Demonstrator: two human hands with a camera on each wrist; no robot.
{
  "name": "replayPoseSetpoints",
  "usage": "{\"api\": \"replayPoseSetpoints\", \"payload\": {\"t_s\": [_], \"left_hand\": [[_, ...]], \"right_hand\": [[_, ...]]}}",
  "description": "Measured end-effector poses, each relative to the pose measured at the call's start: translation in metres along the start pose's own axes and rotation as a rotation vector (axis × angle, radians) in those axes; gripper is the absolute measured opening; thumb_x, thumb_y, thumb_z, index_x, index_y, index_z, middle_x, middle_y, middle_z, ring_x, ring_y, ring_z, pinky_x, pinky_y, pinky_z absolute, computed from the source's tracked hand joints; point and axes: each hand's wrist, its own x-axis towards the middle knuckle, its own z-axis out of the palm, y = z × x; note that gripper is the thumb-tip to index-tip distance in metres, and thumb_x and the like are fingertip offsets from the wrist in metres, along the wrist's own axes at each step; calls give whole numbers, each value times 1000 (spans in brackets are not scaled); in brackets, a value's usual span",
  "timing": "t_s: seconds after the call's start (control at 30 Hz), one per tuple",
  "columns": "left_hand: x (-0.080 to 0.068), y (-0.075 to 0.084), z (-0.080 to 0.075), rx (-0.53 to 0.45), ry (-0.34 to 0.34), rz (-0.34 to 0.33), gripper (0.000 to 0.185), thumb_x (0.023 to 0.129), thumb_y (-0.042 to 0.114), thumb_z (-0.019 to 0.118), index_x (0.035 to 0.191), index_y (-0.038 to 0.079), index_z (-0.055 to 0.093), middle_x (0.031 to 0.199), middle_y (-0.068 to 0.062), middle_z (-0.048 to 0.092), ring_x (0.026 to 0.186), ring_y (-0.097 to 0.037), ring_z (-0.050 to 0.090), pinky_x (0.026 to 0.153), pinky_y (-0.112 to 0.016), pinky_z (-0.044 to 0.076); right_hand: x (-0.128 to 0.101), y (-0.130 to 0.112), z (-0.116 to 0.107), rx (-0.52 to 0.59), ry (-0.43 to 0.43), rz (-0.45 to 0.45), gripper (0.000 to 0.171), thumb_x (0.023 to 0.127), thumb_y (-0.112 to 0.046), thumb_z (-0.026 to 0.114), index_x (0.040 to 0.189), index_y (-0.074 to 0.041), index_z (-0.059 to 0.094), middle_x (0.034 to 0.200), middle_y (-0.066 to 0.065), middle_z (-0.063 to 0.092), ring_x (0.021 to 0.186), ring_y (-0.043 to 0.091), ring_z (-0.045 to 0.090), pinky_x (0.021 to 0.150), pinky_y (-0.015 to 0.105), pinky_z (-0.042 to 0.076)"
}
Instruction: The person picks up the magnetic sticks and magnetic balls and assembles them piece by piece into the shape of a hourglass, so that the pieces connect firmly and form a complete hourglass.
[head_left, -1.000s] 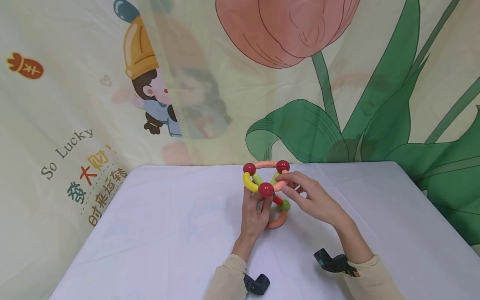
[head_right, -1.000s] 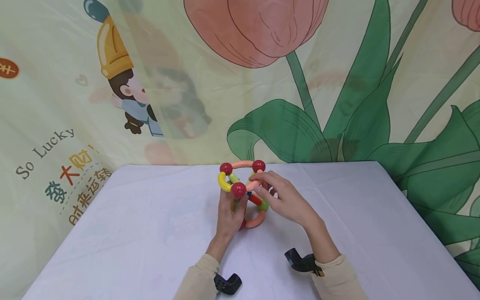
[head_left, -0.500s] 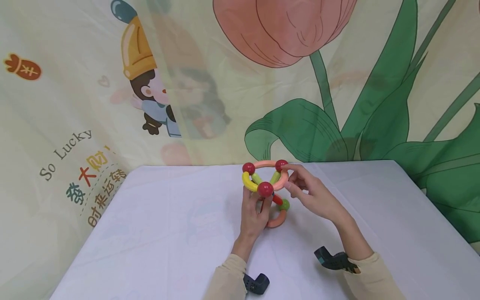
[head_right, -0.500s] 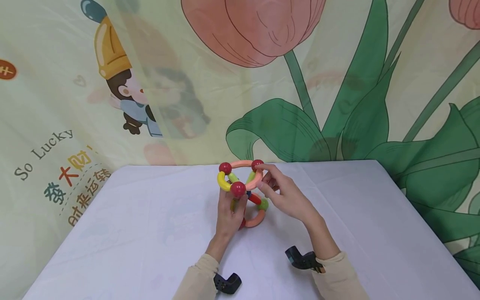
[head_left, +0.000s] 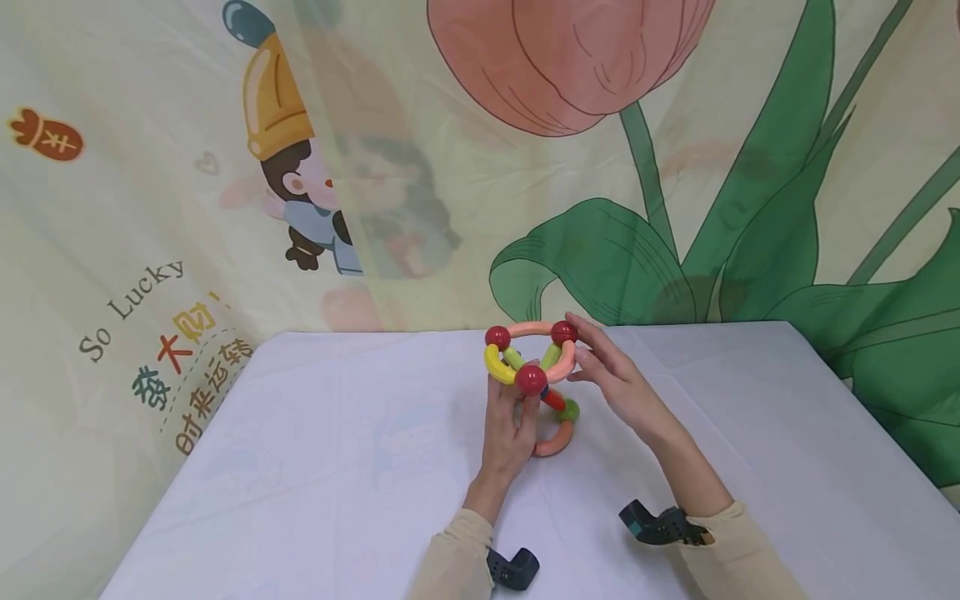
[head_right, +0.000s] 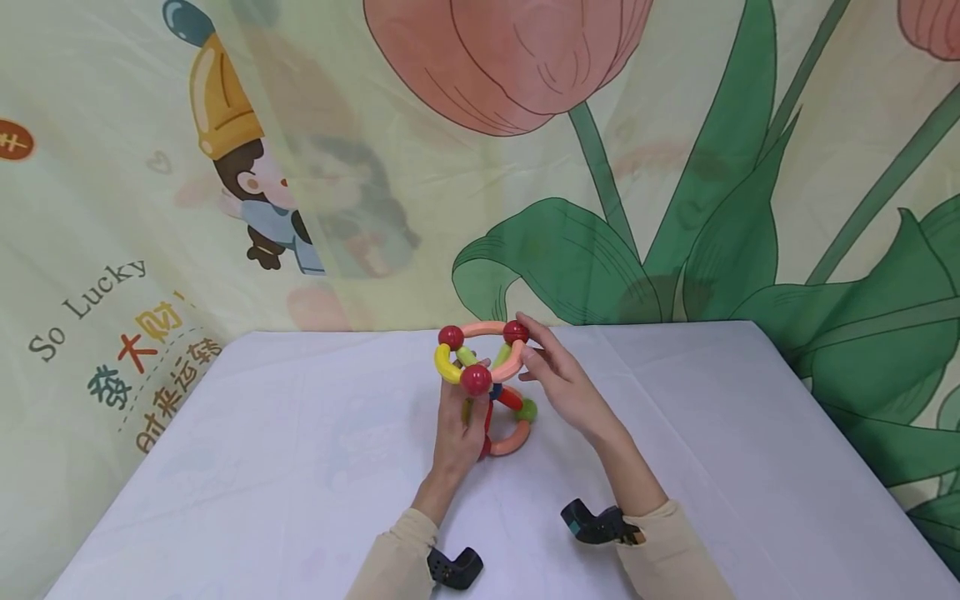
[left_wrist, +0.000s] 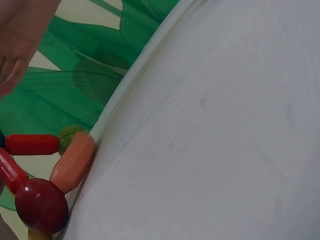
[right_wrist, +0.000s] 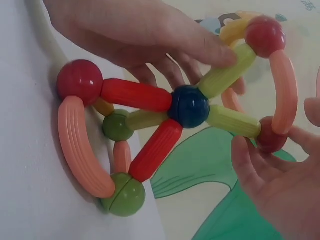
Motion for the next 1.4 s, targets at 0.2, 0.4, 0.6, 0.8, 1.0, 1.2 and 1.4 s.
{"api": "replayPoseSetpoints", "payload": {"t_s": [0.2,0.4,0.6,0.8,1.0,1.2,1.4], "left_hand": [[-3,3,-3,13,-53,-64,45,95,18,54,139,24,44,147,-3,30,137,-16,30,106,-42,39],[-4,4,-3,51,-85,-74,41,96,18,51,137,21,46,146,-9,34,139,-19,30,107,-46,38],[-5,7,-3,60,-109,-99,45,98,23,47,142,20,39,149,-5,30,141,-20,28,109,-46,34],[-3,5,-3,26,-97,-58,40,98,29,43,138,20,42,145,-5,33,136,-19,32,107,-45,38],[-2,3,-3,-38,-68,-14,29,99,26,40,125,15,49,139,-7,39,131,-20,36,104,-42,41],[-2,5,-2,-88,-77,-87,31,101,24,37,130,17,43,130,-3,48,126,-17,42,104,-39,41],[-5,5,-1,-120,-57,-148,26,102,22,35,125,16,45,132,-2,49,122,-17,47,104,-36,41]], "right_hand": [[-1,0,2,-6,-12,-51,36,99,-20,47,135,-16,45,142,7,42,127,28,46,93,22,47],[-1,0,-1,24,-3,-57,48,98,-16,49,143,-15,32,140,10,41,118,30,53,89,23,50],[-3,1,-3,34,4,-27,52,97,-18,52,144,-19,31,142,8,39,127,29,46,92,21,48],[-3,2,-5,51,31,-51,45,97,-15,51,138,-10,34,135,8,42,117,19,53,90,20,49],[-4,-2,-7,39,47,-28,36,96,-13,52,128,-7,37,129,7,42,116,20,49,87,19,50],[-4,-3,-9,26,23,-46,31,95,-10,55,122,-7,40,121,8,47,113,26,49,85,23,51],[-5,-6,-10,-3,-7,-60,31,94,-10,56,120,-8,41,116,11,51,109,28,51,84,25,53]]}}
